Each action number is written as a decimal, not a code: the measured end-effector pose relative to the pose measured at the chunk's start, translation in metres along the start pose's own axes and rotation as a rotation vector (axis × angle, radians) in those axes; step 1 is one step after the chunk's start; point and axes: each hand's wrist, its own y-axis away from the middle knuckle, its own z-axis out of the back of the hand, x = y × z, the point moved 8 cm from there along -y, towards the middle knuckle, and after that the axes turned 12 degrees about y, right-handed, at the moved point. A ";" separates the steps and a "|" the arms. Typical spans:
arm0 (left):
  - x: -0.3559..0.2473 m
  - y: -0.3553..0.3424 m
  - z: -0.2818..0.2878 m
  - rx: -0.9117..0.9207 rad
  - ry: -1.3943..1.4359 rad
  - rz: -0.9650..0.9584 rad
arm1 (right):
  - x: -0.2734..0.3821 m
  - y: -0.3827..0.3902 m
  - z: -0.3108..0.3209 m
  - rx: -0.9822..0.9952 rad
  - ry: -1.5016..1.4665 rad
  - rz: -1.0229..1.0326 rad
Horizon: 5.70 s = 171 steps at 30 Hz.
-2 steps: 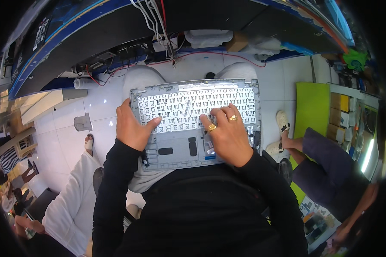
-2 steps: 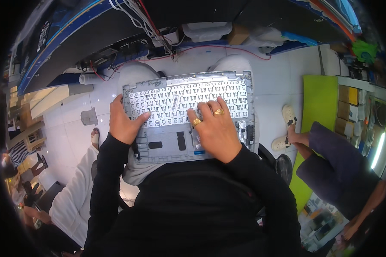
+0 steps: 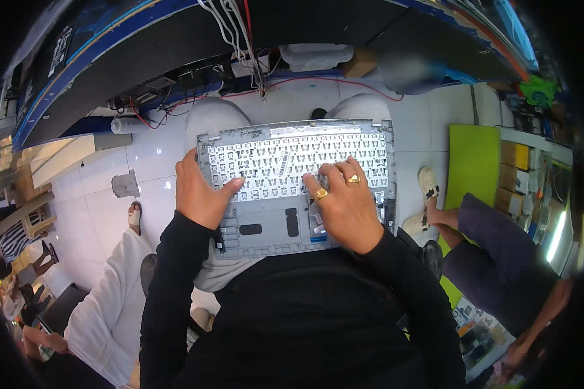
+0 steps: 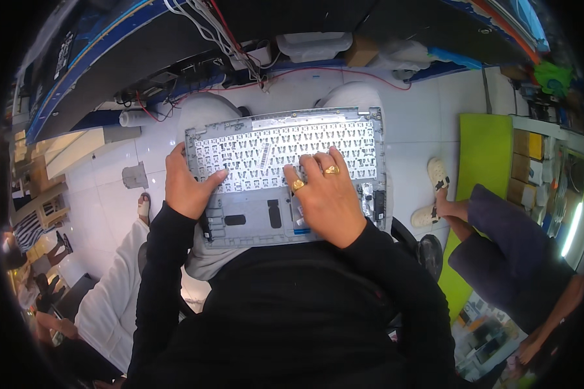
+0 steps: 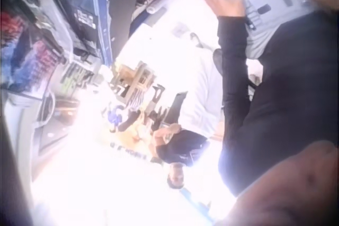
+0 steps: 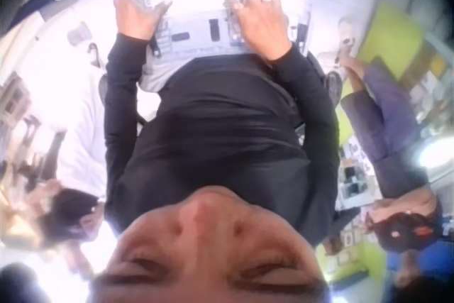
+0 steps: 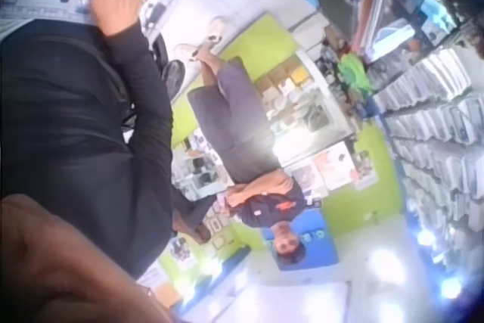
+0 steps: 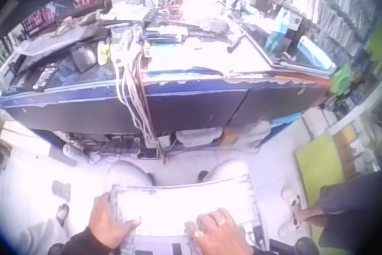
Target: The person manipulates a laptop keyboard panel held on their lap, using their hands and a soldering iron to press down on individual key contact points.
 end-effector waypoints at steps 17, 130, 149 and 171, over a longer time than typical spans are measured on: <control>-0.007 0.001 -0.001 0.021 0.033 -0.002 | 0.000 -0.022 -0.001 0.029 0.019 0.004; -0.135 0.033 0.002 0.225 0.008 -0.680 | -0.012 -0.103 -0.017 0.164 -0.198 0.780; -0.138 0.029 0.003 0.196 0.021 -0.645 | -0.015 -0.102 -0.026 0.317 -0.130 0.684; -0.136 0.029 0.004 0.179 0.027 -0.659 | 0.009 -0.092 -0.021 0.245 0.015 0.859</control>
